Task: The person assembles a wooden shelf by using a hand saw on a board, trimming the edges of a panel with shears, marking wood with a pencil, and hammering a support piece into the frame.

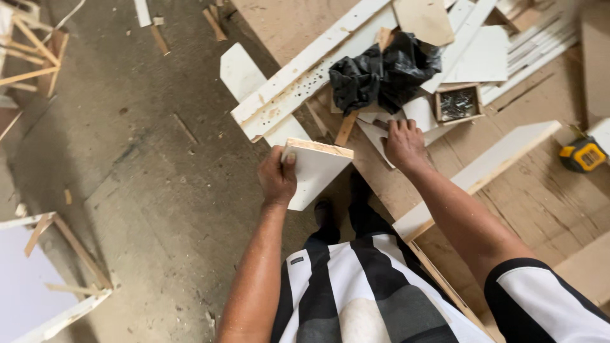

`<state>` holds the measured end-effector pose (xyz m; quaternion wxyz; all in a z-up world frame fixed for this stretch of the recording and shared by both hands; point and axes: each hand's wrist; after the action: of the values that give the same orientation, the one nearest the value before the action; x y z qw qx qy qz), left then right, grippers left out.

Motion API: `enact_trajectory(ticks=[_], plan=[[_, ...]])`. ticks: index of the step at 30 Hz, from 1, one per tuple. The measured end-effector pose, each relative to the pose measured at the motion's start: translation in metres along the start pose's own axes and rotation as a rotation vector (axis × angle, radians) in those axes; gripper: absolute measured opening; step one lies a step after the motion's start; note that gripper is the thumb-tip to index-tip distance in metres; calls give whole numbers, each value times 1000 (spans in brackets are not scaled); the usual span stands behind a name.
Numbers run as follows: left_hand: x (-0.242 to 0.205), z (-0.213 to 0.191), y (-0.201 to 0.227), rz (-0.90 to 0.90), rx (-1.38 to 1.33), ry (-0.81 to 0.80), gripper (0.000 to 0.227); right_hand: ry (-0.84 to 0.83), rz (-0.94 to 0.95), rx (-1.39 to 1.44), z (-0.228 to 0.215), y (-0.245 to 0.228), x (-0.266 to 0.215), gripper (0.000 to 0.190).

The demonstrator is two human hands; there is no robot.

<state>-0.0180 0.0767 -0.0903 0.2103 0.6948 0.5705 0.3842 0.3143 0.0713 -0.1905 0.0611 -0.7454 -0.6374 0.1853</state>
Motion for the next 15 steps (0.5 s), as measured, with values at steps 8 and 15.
enact_trajectory(ticks=[8, 15], plan=[[-1, -9, -1, -44, -42, 8, 57, -139, 38, -58, 27, 26, -4, 37], [-3, -29, -5, 53, -75, 48, 52, 45, 150, 827, -28, -28, -21, 41]])
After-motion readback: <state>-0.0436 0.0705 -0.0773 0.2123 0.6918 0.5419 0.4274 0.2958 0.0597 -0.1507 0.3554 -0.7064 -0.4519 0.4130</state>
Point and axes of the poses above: each hand's wrist, its own x-axis towards the middle knuckle, its own z-axis out of the palm, y = z × x, and after that the axes turned 14 degrees about x, right-handed
